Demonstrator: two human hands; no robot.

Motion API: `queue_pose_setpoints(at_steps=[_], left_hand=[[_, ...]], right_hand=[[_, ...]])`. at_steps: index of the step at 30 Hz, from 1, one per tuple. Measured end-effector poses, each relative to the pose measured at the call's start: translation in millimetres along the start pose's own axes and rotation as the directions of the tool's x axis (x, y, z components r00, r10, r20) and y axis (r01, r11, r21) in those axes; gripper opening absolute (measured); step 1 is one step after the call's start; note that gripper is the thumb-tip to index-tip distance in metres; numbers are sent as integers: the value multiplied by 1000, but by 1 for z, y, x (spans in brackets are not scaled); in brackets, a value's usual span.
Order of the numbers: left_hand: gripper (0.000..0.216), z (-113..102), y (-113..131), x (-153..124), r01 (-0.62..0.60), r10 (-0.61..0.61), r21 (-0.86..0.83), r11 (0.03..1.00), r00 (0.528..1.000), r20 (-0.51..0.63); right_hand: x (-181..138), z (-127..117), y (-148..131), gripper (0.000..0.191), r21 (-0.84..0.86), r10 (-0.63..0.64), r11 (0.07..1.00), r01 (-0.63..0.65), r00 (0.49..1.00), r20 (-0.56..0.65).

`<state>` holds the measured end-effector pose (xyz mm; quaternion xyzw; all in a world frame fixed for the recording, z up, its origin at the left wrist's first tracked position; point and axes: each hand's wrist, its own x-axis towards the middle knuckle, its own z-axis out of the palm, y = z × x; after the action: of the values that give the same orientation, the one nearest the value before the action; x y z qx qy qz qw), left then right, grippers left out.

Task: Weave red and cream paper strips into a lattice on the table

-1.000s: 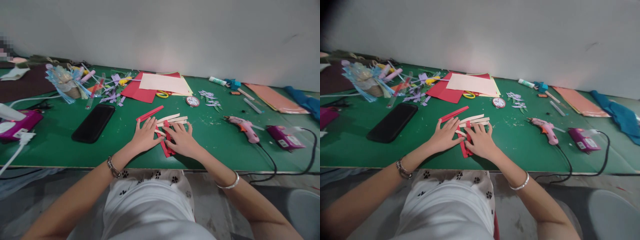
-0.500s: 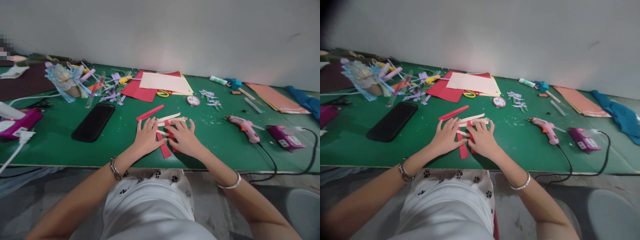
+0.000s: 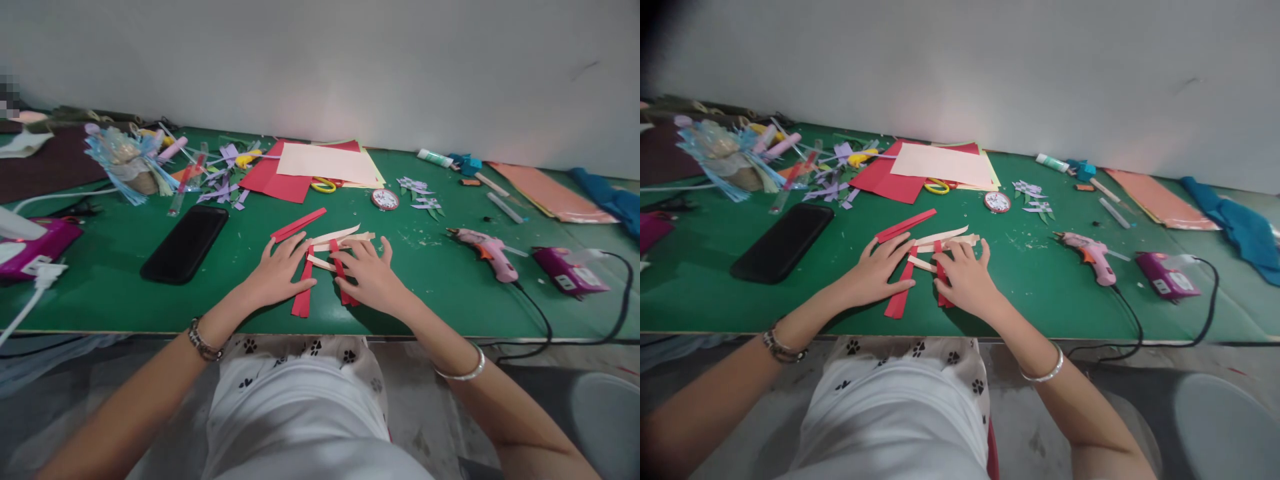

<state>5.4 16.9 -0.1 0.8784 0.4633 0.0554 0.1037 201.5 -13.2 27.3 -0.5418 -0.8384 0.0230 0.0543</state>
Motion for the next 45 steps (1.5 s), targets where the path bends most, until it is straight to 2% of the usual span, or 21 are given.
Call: queue_pose_setpoints(at_steps=[4,10,12,15,19,22,25,29,32,36,40,42,43,45], left_hand=[[60,0,-2,-7,-127,127,15,992,992,-18],[63,1,-7,-15,-156,153,34,987,986,65],[62,1,-5,-14,-174,172,45,984,984,41],[47,-1,0,-9,-209,213,87,974,976,-42],[27,-5,6,4,-237,251,117,964,961,-119],[18,-7,10,14,-285,293,83,955,951,-103],[15,-7,13,23,-320,319,-9,947,946,-59],[15,-4,18,26,-302,302,-170,938,953,-27],[17,-1,20,24,-267,265,-263,927,963,-45],[19,1,21,23,-221,217,-280,934,975,-46],[16,2,21,24,-226,222,-286,931,974,-47],[14,3,20,24,-235,226,-295,926,972,-65],[12,3,20,24,-240,228,-298,924,971,-75],[9,3,20,22,-247,230,-297,923,969,-92]], right_hand=[[-2,1,1,34,20,8,1000,-8,1000,7],[-7,-2,1,33,22,46,999,-45,997,-65],[-10,-5,4,31,-13,63,998,-65,992,-106],[-17,-7,12,26,-90,74,992,-90,984,-159],[-23,-3,22,17,-124,42,990,-60,989,-145],[-21,0,24,17,-125,4,992,-20,992,-125],[-16,2,22,20,-204,-93,977,57,981,-171],[-17,3,18,30,-313,-296,926,210,919,-261],[-23,4,15,28,-368,-414,880,299,863,-288],[-28,3,9,30,-419,-554,806,418,784,-281],[-27,3,3,28,-433,-637,751,498,718,-280],[-26,4,2,28,-408,-635,757,510,722,-276],[-25,6,3,27,-363,-607,785,503,741,-287],[-22,8,4,22,-167,-485,874,456,809,-332]])
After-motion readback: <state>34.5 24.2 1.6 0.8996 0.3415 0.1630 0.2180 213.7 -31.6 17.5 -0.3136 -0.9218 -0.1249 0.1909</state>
